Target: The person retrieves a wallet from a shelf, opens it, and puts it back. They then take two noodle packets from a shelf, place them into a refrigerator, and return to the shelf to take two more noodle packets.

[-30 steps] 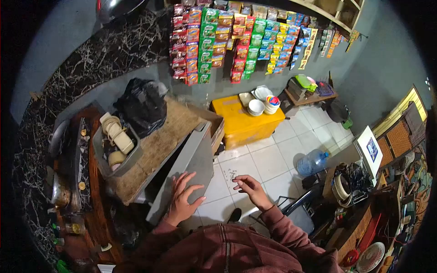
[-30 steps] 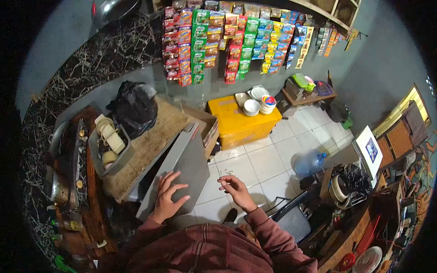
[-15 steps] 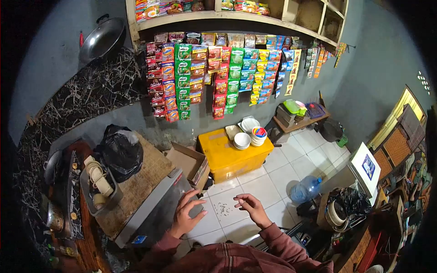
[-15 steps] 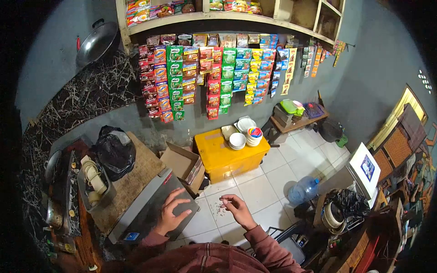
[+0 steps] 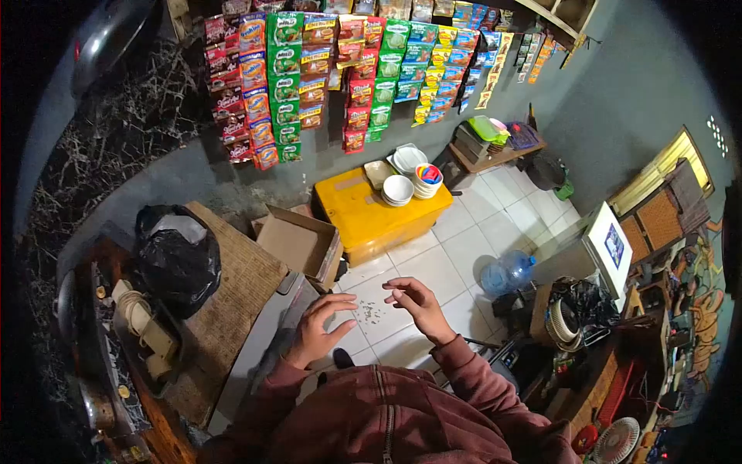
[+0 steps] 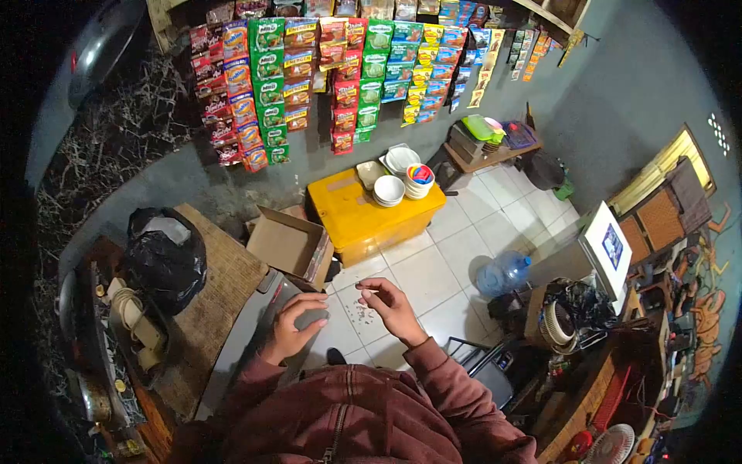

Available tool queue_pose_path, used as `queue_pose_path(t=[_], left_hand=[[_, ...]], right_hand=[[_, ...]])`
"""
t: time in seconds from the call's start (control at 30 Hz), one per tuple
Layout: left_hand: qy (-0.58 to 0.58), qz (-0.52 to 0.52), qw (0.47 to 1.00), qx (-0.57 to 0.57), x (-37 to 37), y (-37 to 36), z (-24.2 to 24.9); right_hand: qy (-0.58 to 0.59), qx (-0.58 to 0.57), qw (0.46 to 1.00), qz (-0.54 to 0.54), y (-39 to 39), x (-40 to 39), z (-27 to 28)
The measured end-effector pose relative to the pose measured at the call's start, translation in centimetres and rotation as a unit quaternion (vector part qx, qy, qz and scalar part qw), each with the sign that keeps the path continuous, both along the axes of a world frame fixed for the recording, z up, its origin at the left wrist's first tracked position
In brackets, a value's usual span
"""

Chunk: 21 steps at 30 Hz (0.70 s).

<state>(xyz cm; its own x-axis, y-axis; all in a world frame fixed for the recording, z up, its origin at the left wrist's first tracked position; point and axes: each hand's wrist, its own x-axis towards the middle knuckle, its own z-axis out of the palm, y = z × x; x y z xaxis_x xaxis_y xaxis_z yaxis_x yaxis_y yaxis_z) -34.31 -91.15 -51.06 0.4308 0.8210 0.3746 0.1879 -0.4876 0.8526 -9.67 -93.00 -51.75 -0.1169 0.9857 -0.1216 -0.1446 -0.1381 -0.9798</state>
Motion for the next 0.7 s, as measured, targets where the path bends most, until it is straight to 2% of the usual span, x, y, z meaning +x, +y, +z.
queue_pose_path(t=[0.43,0.57,0.7], left_hand=[[-0.005,-0.050,0.998,-0.046,1.8,4.7,-1.4],[-0.019,-0.033,0.998,-0.053,5.2,6.5,-0.8],[-0.012,-0.032,0.999,-0.012,8.7,9.6,-0.1]], right_hand=[[-0.005,-0.025,0.999,-0.039,2.3,1.6,-1.0],[0.012,-0.019,0.998,-0.053,3.7,4.8,-0.9],[0.052,-0.034,0.995,-0.083,5.1,9.8,-0.2]])
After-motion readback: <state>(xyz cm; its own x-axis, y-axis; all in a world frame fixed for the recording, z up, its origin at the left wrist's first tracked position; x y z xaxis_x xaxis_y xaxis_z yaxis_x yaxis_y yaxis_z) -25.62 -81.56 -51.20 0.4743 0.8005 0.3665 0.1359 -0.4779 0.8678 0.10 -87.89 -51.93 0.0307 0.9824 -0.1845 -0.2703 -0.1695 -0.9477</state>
